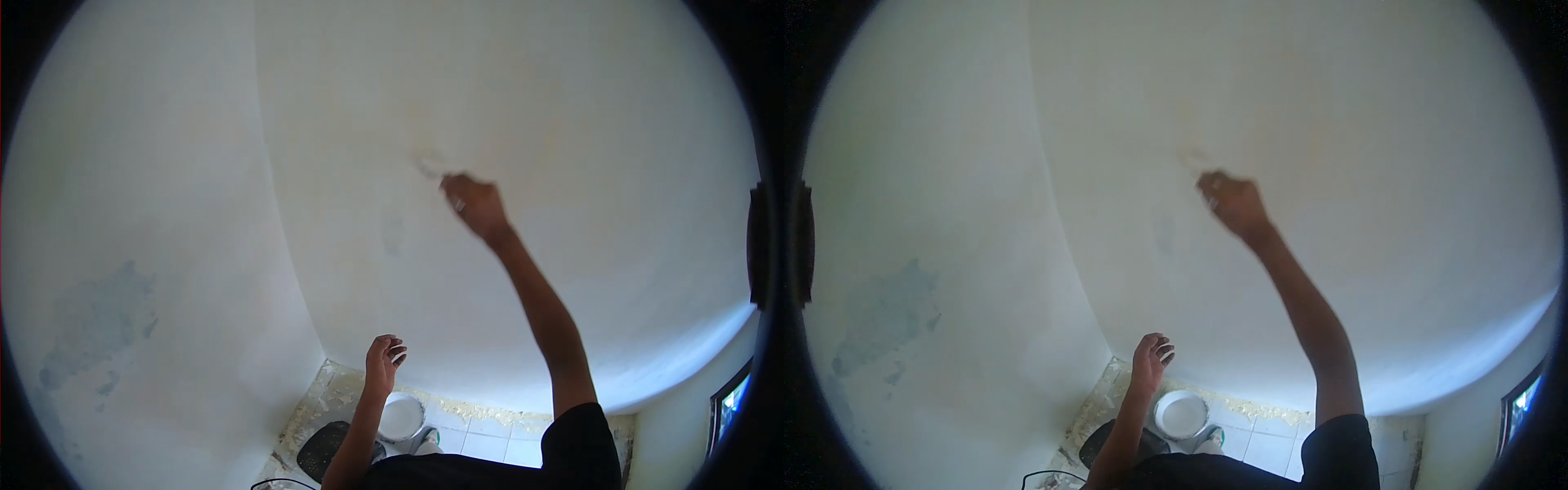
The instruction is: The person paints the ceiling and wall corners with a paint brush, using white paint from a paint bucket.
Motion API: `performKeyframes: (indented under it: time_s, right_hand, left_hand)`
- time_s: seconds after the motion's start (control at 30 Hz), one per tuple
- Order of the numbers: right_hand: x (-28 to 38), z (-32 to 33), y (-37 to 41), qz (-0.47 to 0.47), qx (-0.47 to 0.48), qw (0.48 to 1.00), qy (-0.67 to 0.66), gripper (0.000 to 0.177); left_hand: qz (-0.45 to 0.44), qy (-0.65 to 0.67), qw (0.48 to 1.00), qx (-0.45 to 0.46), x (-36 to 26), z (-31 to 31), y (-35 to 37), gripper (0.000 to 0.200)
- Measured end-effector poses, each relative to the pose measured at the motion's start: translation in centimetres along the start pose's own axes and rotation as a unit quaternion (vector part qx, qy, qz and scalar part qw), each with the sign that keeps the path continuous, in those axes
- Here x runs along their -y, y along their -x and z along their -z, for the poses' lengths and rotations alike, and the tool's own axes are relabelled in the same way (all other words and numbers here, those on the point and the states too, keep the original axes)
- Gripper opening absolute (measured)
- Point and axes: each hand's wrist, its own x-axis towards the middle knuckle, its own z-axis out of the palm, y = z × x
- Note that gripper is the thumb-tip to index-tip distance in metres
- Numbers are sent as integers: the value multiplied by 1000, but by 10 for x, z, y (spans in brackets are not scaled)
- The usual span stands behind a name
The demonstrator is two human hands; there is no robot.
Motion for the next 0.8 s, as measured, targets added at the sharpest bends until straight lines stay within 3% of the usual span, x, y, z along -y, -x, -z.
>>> performKeyframes:
  time_s: [0.1, 0.13, 0.17, 0.2, 0.27, 0.33, 0.4, 0.43, 0.47, 0.53, 0.63, 0.77, 0.8]
  right_hand:
    - [-31, 79, -74, -20, -97, 990, 99, 20]
    - [-40, 102, -90, 17, -148, 973, 178, 19]
    - [-39, 123, -102, -27, -179, 958, 224, 17]
    - [-43, 138, -114, 4, -230, 945, 234, 15]
    - [-52, 146, -121, -17, -194, 949, 249, 10]
    - [-62, 113, -105, -46, -74, 952, 293, 8]
    - [-27, 68, -85, -47, 84, 911, 400, 11]
    - [-13, 46, -69, 12, 64, 951, 301, 9]
    - [9, 26, -58, -15, 110, 968, 223, 9]
    - [52, 5, -52, -29, 225, 965, 129, 10]
    - [72, -10, -55, -91, 258, 962, -11, 11]
    - [26, 7, -96, -137, 188, 972, -30, 12]
    - [2, 17, -107, -106, 135, 985, -26, 11]
  left_hand:
    - [-11, -18, 1000, 14, -9, -10, 5, 22]
    - [-18, -16, 999, 24, -10, -11, 4, 22]
    - [-20, -24, 999, 22, -8, -10, 4, 20]
    - [-19, -32, 999, 19, -7, -9, 4, 19]
    - [-17, -27, 999, 30, -5, -8, 0, 20]
    - [-4, -23, 999, 25, -5, -9, -3, 20]
    - [2, -26, 999, 37, -8, -11, -1, 20]
    - [8, -26, 999, 42, -10, -13, -1, 20]
    - [11, -24, 999, 47, -10, -14, -2, 20]
    - [24, -30, 997, 62, -13, -13, -1, 20]
    - [40, -30, 996, 75, -22, -18, 2, 19]
    - [40, -31, 995, 85, -26, -26, 5, 19]
    - [39, -33, 995, 83, -27, -27, 4, 19]
